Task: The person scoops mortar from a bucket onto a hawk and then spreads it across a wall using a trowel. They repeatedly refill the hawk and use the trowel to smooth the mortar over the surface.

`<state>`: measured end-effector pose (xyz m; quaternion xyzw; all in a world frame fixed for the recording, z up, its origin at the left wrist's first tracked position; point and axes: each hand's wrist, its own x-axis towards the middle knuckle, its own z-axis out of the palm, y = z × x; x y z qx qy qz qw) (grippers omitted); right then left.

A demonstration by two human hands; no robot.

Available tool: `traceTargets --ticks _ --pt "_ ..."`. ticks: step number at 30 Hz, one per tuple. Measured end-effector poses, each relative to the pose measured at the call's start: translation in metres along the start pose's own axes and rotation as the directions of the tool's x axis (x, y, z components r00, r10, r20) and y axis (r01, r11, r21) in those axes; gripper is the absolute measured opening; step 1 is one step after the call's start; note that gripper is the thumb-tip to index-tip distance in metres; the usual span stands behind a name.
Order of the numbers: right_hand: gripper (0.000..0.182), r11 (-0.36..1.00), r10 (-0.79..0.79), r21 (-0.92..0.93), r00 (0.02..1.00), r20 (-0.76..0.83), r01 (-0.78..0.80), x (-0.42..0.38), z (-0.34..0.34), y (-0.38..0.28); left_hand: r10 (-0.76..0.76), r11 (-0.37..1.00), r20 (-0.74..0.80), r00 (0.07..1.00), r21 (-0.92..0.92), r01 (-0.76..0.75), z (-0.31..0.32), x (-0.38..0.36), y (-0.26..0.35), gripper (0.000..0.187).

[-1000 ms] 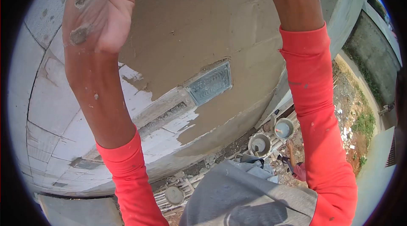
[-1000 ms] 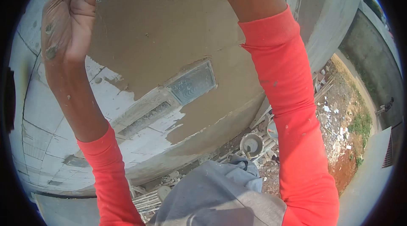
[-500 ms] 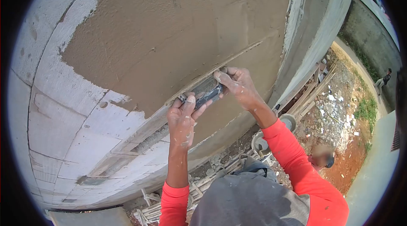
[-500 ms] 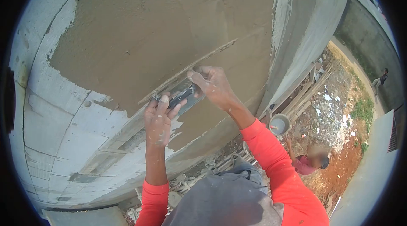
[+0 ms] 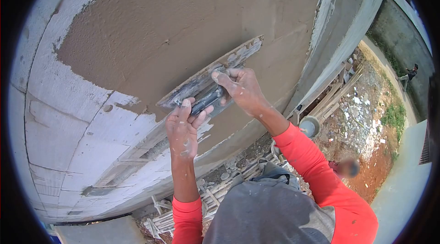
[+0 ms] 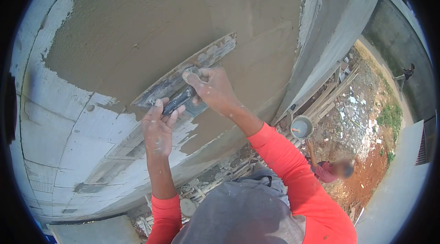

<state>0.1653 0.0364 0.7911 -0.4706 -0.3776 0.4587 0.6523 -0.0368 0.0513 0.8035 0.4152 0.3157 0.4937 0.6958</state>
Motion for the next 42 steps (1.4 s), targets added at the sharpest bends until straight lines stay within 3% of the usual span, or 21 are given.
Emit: traceTargets --ticks 3,8,11,12,15,18,20,22,26,28,30,32,34,37,40,42 --pt "0.039 0.993 0.070 0.094 0.997 -0.038 -0.066 0.005 0.010 -0.008 0.008 1.000 -0.065 0.998 -0.007 -0.009 0.003 0.006 0.002 0.038" --pt "0.045 0.997 0.065 0.054 0.996 -0.052 -0.062 0.005 0.008 -0.008 0.057 0.997 -0.120 0.991 0.067 -0.049 -0.005 0.014 -0.004 0.045" --pt "0.046 0.996 0.010 0.092 0.999 -0.052 -0.005 0.004 0.010 -0.016 0.102 0.995 -0.093 0.990 0.026 -0.100 -0.008 0.017 -0.001 0.048" --pt "0.045 0.995 -0.011 0.104 1.000 -0.028 0.014 0.007 0.009 -0.018 0.057 0.998 -0.092 0.994 0.006 -0.056 -0.015 0.025 0.002 0.049" --pt "0.043 0.993 -0.064 0.094 0.995 -0.072 0.071 0.011 0.014 -0.039 0.160 0.986 0.029 0.987 -0.046 -0.158 -0.019 0.034 0.012 0.048" --pt "0.040 0.983 -0.135 0.118 0.988 -0.076 0.143 0.018 0.018 -0.085 0.226 0.972 0.049 0.973 -0.069 -0.223 0.011 0.041 0.045 0.047" --pt "0.036 0.973 -0.196 0.107 0.977 -0.077 0.204 0.013 0.022 -0.133 0.263 0.957 0.214 0.941 -0.179 -0.227 0.028 0.047 0.079 0.047" --pt "0.035 0.918 -0.352 0.188 0.936 -0.023 0.350 0.012 0.031 -0.170 0.340 0.937 0.195 0.920 -0.158 -0.312 0.065 0.032 0.117 0.045" --pt "0.039 0.808 -0.589 -0.027 0.808 -0.022 0.588 0.000 0.031 -0.165 0.370 0.927 0.265 0.891 -0.173 -0.334 0.072 0.008 0.133 0.044" --pt "0.040 0.713 -0.695 -0.144 0.719 -0.012 0.686 -0.012 0.025 -0.154 0.391 0.920 0.202 0.898 -0.083 -0.382 0.057 -0.003 0.103 0.048" --pt "0.045 0.912 -0.381 0.145 0.923 -0.046 0.384 -0.050 0.016 -0.130 0.359 0.931 0.122 0.925 0.028 -0.364 0.048 -0.021 0.066 0.050" --pt "0.048 0.949 -0.306 0.052 0.949 -0.069 0.310 -0.056 0.008 -0.082 0.240 0.964 0.090 0.967 0.100 -0.248 0.033 -0.038 0.038 0.052" --pt "0.048 0.975 -0.193 0.098 0.978 -0.077 0.200 -0.072 0.004 -0.048 0.119 0.980 0.118 0.986 0.148 -0.135 0.011 -0.051 0.020 0.054" --pt "0.047 0.983 -0.161 -0.103 0.981 -0.105 0.150 -0.091 -0.005 -0.001 0.000 0.971 0.120 0.993 0.239 -0.029 -0.008 -0.071 -0.006 0.056" --pt "0.043 0.986 0.013 0.165 0.988 -0.154 0.012 -0.114 0.005 0.032 -0.058 0.967 0.071 0.996 0.252 0.038 -0.028 -0.089 -0.031 0.055" --pt "0.041 0.992 0.005 0.127 0.980 -0.197 0.020 -0.127 0.010 0.046 -0.129 0.965 0.060 0.990 0.236 0.111 -0.038 -0.101 -0.041 0.055"
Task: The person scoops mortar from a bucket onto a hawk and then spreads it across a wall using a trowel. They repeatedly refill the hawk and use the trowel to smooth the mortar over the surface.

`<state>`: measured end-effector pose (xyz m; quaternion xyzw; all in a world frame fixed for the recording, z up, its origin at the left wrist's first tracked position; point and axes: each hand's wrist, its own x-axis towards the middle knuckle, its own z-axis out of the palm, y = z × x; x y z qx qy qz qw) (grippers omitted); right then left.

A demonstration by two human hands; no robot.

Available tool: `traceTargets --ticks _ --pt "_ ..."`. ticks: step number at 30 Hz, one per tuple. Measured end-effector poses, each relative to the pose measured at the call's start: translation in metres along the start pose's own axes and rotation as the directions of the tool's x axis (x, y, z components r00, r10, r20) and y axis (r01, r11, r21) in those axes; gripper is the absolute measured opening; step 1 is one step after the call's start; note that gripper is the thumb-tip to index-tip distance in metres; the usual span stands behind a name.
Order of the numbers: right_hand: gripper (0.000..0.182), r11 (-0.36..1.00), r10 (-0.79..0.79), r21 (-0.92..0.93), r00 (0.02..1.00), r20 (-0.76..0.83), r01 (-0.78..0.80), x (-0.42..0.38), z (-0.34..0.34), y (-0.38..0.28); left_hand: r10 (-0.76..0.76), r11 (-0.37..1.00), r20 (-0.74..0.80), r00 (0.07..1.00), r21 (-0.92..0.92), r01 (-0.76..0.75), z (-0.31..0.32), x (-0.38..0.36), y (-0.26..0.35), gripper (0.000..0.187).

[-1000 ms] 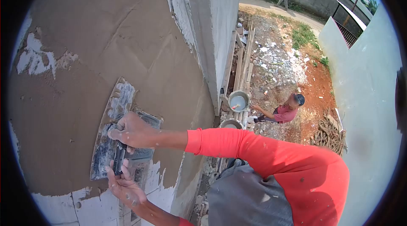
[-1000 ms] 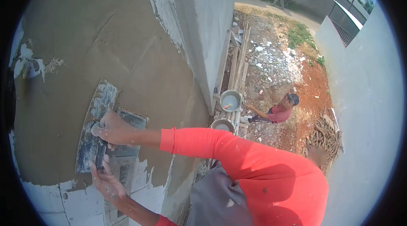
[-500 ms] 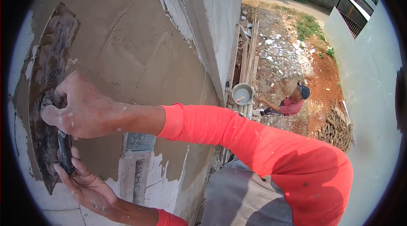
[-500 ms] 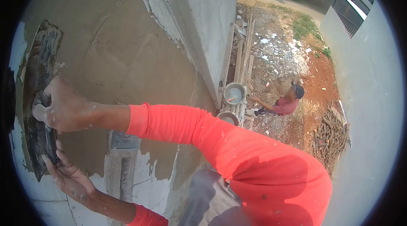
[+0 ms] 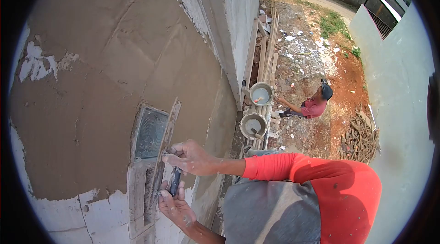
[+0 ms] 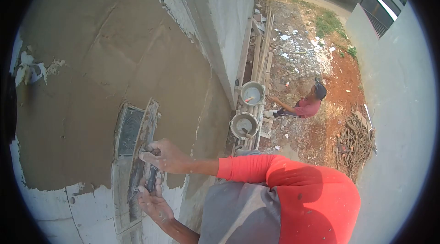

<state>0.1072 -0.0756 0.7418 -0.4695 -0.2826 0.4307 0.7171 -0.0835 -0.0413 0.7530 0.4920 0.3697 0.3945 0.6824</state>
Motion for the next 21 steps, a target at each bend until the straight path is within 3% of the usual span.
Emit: traceTargets --ticks 7,10,13,21 --pt "0.037 0.979 0.013 -0.206 0.999 0.047 -0.003 -0.007 -0.004 -0.002 -0.124 0.991 -0.028 0.992 -0.055 0.123 -0.011 -0.013 -0.023 0.050" --pt "0.035 0.990 -0.064 -0.125 0.997 0.041 0.068 -0.008 0.000 0.004 -0.134 0.989 -0.013 0.991 -0.063 0.133 -0.010 -0.013 -0.024 0.045" --pt "0.034 0.994 -0.007 -0.109 1.000 0.026 0.010 -0.014 0.001 -0.013 -0.116 0.991 0.012 0.993 -0.071 0.117 -0.011 -0.012 -0.022 0.042" --pt "0.036 0.986 -0.054 -0.159 0.998 0.017 0.056 -0.015 0.000 0.001 -0.059 0.992 0.059 0.997 -0.105 0.065 -0.013 -0.005 -0.020 0.039"
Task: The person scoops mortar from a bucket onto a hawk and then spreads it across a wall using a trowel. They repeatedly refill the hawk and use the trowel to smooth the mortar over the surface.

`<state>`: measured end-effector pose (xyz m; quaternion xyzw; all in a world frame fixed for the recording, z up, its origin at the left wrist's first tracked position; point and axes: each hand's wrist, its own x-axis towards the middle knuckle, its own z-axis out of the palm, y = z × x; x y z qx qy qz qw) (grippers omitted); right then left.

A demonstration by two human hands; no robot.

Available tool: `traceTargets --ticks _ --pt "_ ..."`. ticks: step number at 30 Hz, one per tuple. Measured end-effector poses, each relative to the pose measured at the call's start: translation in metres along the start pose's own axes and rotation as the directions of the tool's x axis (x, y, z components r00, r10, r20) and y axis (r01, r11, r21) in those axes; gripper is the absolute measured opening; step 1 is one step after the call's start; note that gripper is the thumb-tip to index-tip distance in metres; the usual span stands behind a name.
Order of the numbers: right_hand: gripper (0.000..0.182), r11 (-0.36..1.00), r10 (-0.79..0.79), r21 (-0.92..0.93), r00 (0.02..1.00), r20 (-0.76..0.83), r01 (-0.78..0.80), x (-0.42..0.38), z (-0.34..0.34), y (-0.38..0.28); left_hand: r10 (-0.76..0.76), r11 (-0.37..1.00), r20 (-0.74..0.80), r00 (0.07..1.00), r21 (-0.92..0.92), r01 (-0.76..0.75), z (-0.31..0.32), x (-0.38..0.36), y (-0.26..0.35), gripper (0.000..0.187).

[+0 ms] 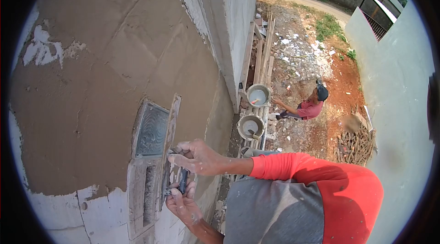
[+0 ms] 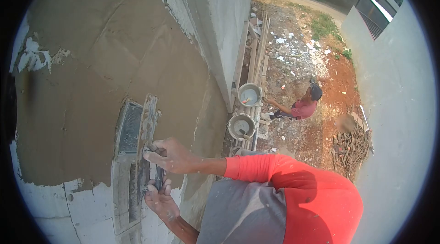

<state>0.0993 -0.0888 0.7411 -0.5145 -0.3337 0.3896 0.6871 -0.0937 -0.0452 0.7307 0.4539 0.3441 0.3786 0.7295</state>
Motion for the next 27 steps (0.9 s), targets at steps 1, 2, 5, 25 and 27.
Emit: traceTargets --ticks 1,2,5,25,27 --pt "0.036 1.000 -0.003 -0.017 1.000 -0.008 0.003 -0.002 0.000 -0.001 0.009 1.000 0.005 1.000 -0.004 -0.009 0.000 0.000 0.001 0.038" --pt "0.035 1.000 0.007 -0.021 1.000 -0.014 -0.007 -0.002 0.000 0.001 0.017 1.000 0.013 1.000 -0.009 -0.016 0.002 0.000 0.003 0.037" --pt "0.034 0.998 0.030 -0.052 0.999 -0.041 -0.033 -0.003 0.001 0.008 0.018 1.000 0.009 1.000 -0.019 -0.018 0.006 0.003 0.006 0.034" --pt "0.032 0.987 -0.030 0.146 0.960 -0.277 0.073 0.089 0.041 -0.052 0.137 0.988 -0.047 0.990 -0.071 -0.140 0.044 0.082 0.081 0.031" --pt "0.036 0.988 -0.030 0.138 0.956 -0.292 0.074 0.101 0.043 -0.058 0.114 0.990 -0.052 0.992 -0.072 -0.118 0.046 0.096 0.088 0.031"
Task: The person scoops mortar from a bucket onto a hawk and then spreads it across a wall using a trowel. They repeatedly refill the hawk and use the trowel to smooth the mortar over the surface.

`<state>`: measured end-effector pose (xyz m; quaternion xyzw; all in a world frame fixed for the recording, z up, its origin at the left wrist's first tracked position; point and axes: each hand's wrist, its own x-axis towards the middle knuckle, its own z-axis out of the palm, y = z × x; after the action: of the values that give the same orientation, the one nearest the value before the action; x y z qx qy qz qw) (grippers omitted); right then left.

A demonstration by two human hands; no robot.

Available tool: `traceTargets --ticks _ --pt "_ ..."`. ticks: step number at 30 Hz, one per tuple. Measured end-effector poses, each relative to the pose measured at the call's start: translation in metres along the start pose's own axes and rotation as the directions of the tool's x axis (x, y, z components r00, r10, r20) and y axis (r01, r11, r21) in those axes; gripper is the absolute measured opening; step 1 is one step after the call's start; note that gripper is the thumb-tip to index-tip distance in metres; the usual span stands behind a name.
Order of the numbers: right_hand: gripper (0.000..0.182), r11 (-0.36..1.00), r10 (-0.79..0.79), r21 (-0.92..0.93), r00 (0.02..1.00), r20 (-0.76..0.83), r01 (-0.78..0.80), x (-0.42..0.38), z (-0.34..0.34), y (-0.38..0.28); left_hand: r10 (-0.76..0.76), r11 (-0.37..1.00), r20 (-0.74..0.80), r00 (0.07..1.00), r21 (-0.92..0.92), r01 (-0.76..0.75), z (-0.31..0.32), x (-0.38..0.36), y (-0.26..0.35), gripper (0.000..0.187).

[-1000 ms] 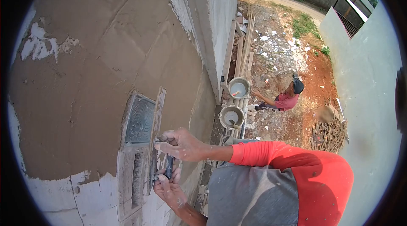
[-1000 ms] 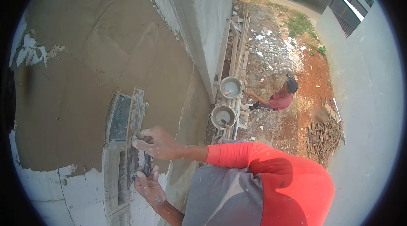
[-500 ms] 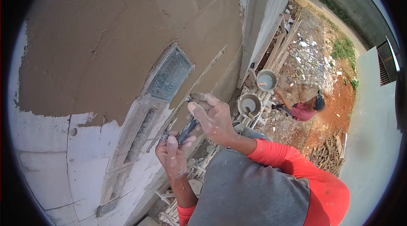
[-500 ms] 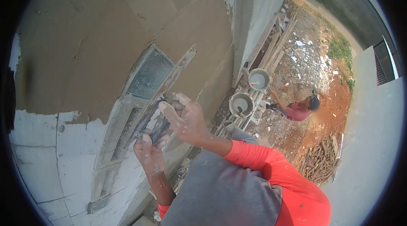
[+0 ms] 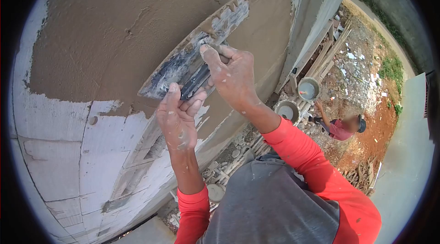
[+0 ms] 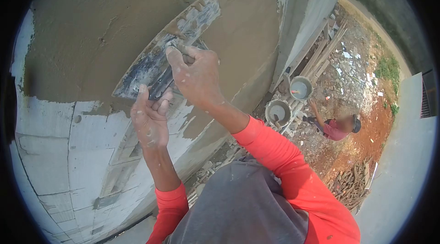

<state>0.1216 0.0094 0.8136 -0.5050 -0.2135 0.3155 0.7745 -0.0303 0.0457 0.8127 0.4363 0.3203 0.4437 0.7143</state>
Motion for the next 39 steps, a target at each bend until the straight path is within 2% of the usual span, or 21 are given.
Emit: traceTargets --ticks 2,5,8,11,14,23,26,29,32,35,37,39 --pt "0.040 1.000 -0.004 -0.013 1.000 -0.011 0.003 0.010 0.006 -0.001 -0.004 1.000 0.011 1.000 -0.001 0.004 -0.003 0.015 0.001 0.030" --pt "0.037 1.000 0.011 0.015 0.999 0.053 -0.011 0.028 0.010 0.008 0.010 1.000 -0.042 0.999 0.004 -0.010 -0.002 0.025 0.003 0.031" --pt "0.040 0.998 0.023 -0.058 0.998 0.066 -0.019 0.026 0.017 0.014 0.048 0.998 -0.090 0.995 -0.031 -0.051 -0.008 0.026 0.008 0.024" --pt "0.043 0.997 0.047 -0.062 0.997 0.063 -0.043 0.015 0.025 0.017 0.059 0.997 -0.104 0.993 -0.038 -0.063 -0.024 0.018 0.008 0.024" --pt "0.043 0.994 -0.020 -0.102 0.997 0.078 0.028 0.006 0.036 0.036 0.066 0.996 -0.146 0.987 -0.045 -0.074 -0.036 0.007 0.015 0.025" --pt "0.045 0.994 -0.050 -0.086 0.984 0.169 0.066 -0.046 0.091 0.064 0.059 0.998 -0.148 0.987 -0.029 -0.064 -0.119 -0.022 0.035 0.033" --pt "0.043 0.996 -0.041 -0.070 0.983 0.181 0.055 -0.063 0.104 0.067 0.057 0.998 -0.204 0.977 -0.015 -0.061 -0.137 -0.034 0.041 0.035" --pt "0.041 0.979 -0.082 -0.168 0.976 0.201 0.117 -0.080 0.116 0.064 0.092 0.992 -0.257 0.962 -0.062 -0.111 -0.149 -0.044 0.048 0.027" --pt "0.034 0.979 -0.073 -0.168 0.968 0.241 0.116 -0.104 0.136 0.063 0.116 0.987 -0.286 0.951 -0.070 -0.142 -0.169 -0.061 0.059 0.029" --pt "0.027 0.981 -0.125 -0.110 0.950 0.288 0.162 -0.142 0.166 0.084 0.165 0.961 -0.301 0.939 -0.166 -0.222 -0.206 -0.087 0.067 0.032" --pt "0.023 0.988 -0.090 -0.076 0.899 0.430 0.136 -0.176 0.176 0.086 0.200 0.941 -0.292 0.935 -0.210 -0.267 -0.246 -0.119 0.071 0.034" --pt "0.030 0.934 -0.323 0.003 0.839 0.438 0.358 -0.207 0.178 0.097 0.195 0.925 -0.483 0.854 -0.199 -0.324 -0.213 -0.141 0.075 0.036"
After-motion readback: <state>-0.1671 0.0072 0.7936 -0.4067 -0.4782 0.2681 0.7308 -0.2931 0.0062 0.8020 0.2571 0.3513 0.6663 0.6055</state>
